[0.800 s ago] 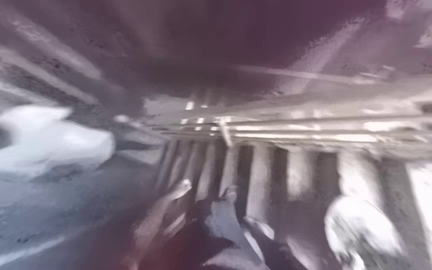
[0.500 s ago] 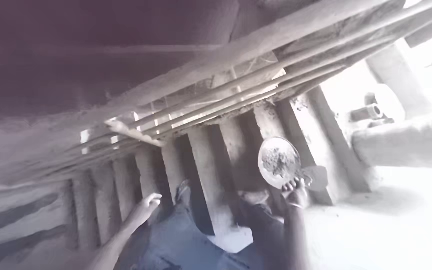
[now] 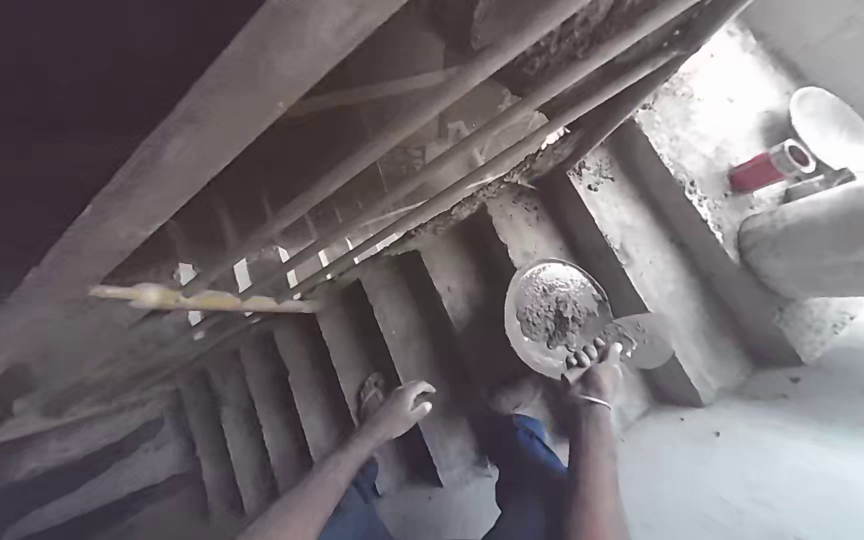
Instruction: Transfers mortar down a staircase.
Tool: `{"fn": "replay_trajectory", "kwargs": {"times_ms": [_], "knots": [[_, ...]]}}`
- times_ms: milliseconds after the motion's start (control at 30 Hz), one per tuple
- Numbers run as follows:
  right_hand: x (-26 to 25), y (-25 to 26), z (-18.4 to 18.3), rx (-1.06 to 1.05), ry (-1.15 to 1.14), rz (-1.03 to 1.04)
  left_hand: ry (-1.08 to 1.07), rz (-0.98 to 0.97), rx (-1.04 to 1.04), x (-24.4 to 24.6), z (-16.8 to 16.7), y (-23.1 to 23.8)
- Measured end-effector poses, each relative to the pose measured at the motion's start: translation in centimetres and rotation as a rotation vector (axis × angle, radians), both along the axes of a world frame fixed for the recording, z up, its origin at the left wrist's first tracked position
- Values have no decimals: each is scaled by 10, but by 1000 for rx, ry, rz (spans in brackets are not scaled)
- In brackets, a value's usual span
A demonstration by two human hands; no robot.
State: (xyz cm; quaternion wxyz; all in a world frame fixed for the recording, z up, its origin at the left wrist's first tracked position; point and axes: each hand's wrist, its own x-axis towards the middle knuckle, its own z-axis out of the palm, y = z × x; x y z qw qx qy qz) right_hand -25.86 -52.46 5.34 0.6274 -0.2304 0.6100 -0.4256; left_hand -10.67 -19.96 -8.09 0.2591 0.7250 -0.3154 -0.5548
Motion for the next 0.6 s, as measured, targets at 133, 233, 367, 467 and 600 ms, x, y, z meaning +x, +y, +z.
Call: {"fn": "replay_trajectory", "kwargs": {"times_ms": [133, 233, 367, 467, 600], "knots": [[-4, -11, -4, 21, -58, 29, 67, -225, -323, -14, 15, -81], [-16, -12, -8, 52, -97, 58, 267, -440, -512, -15, 51, -144], [-18, -20, -5, 117, -136, 20, 1, 180, -814, 45, 86, -211], [-19, -24, 0, 120, -121, 12, -434, 863, -1126, 109, 111, -254], [-22, -33, 16, 37, -13, 44, -491, 816, -1103, 120, 112, -267]]}}
